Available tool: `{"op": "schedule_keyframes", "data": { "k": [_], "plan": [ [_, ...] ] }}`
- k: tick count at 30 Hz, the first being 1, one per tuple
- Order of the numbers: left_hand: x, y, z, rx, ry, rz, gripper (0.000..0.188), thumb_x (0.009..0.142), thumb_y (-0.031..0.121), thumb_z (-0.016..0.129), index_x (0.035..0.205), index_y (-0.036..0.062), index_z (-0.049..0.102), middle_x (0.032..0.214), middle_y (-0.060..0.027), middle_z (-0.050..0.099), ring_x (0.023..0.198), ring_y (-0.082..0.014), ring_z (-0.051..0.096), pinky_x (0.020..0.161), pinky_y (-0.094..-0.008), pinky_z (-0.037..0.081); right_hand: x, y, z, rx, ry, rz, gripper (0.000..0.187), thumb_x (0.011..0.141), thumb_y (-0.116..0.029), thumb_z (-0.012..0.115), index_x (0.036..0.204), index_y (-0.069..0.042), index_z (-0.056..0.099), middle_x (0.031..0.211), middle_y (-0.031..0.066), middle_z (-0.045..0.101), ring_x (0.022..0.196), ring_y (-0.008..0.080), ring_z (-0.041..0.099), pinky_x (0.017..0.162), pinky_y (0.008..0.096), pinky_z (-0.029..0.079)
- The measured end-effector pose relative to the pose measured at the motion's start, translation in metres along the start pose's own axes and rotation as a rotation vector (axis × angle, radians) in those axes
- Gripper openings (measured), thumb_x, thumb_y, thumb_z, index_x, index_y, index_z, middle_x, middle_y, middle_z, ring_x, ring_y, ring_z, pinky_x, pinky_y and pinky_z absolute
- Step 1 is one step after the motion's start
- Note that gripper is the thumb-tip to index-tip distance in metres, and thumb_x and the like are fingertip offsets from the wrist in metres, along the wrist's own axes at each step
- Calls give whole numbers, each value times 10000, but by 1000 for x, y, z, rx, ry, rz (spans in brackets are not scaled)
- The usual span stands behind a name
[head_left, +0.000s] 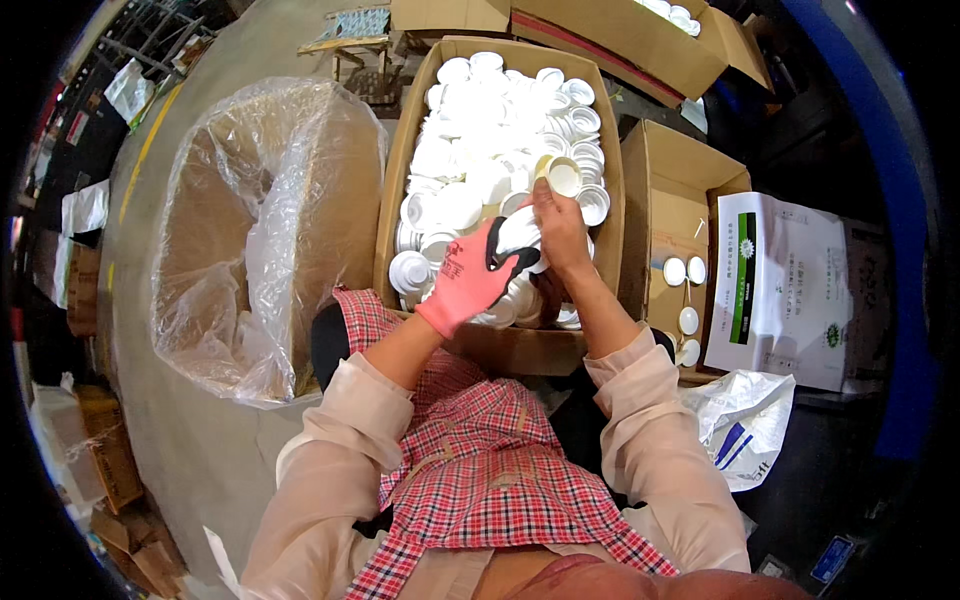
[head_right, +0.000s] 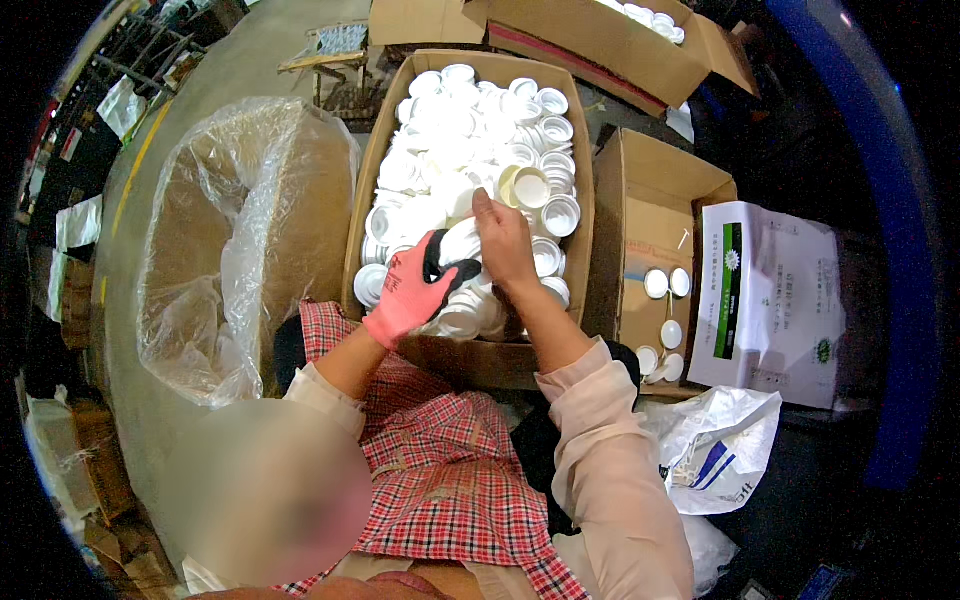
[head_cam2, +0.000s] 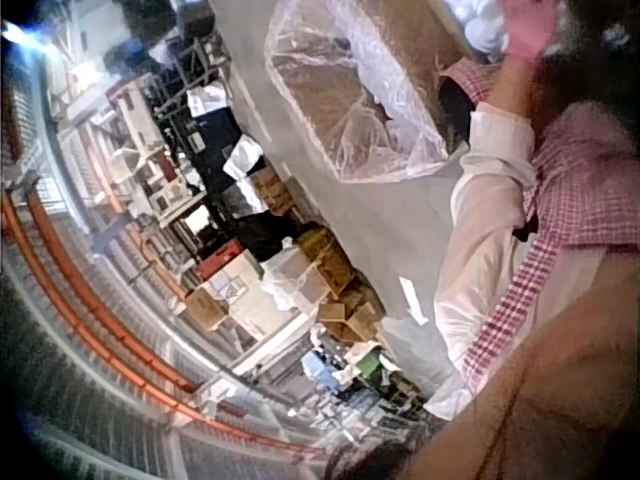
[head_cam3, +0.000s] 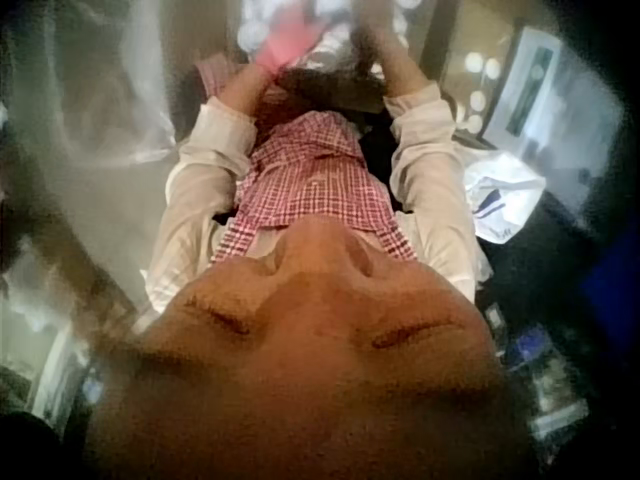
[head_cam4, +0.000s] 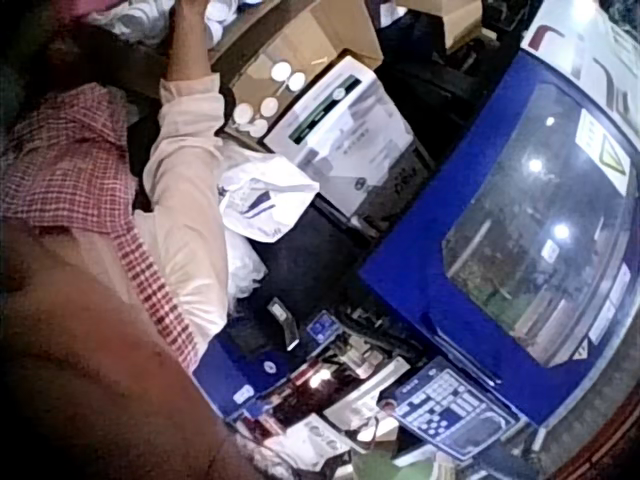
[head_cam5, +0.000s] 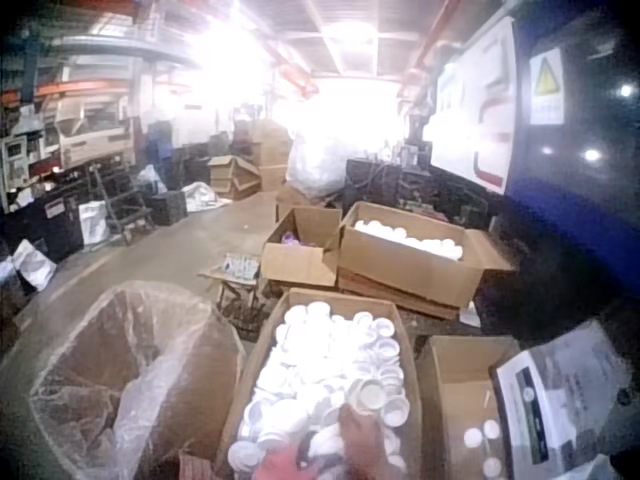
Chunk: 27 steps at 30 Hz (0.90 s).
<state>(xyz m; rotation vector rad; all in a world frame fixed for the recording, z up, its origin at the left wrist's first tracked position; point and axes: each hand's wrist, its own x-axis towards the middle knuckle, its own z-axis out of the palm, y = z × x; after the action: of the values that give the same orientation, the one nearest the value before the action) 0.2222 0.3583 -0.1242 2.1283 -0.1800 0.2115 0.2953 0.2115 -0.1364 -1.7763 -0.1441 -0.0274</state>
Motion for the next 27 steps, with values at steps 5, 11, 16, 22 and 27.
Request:
{"op": "schedule_keyframes", "data": {
  "k": [5,11,16,22,27],
  "plan": [
    [-4,-5,9,164,-58,-5,446,789,181,705,1142,-44,547,887,-262,642,811,-414,633,697,-423,506,-1,14,6,29,-11,38,527,986,-386,499,700,43,603,547,40,518,561,124,462,547,324,384],
    [-1,-14,15,43,-6,-80,401,828,204,683,1131,-31,564,899,-187,669,859,-322,660,758,-389,511,8,35,5,45,51,39,562,992,-437,461,722,29,625,621,57,569,626,137,507,621,308,417],
    [13,-14,14,-675,-55,-197,554,826,132,734,1279,-12,449,1205,-79,548,1024,-139,547,888,-285,472,20,33,-4,165,113,156,649,1009,-503,397,772,62,612,725,70,606,683,169,527,665,309,434],
    [16,-22,18,-687,-45,-130,654,728,130,840,1241,4,455,1146,-78,549,1047,-147,544,905,-295,475,4,-5,-4,395,142,150,692,999,-574,341,788,16,636,692,40,587,664,132,545,622,276,444],
    [9,-18,31,-753,37,-184,700,684,213,867,1182,1,423,1120,-106,528,1039,-171,521,880,-319,472,5,13,4,486,239,213,698,980,-623,322,696,-41,583,637,10,531,591,105,474,591,243,399]
  ]
}}
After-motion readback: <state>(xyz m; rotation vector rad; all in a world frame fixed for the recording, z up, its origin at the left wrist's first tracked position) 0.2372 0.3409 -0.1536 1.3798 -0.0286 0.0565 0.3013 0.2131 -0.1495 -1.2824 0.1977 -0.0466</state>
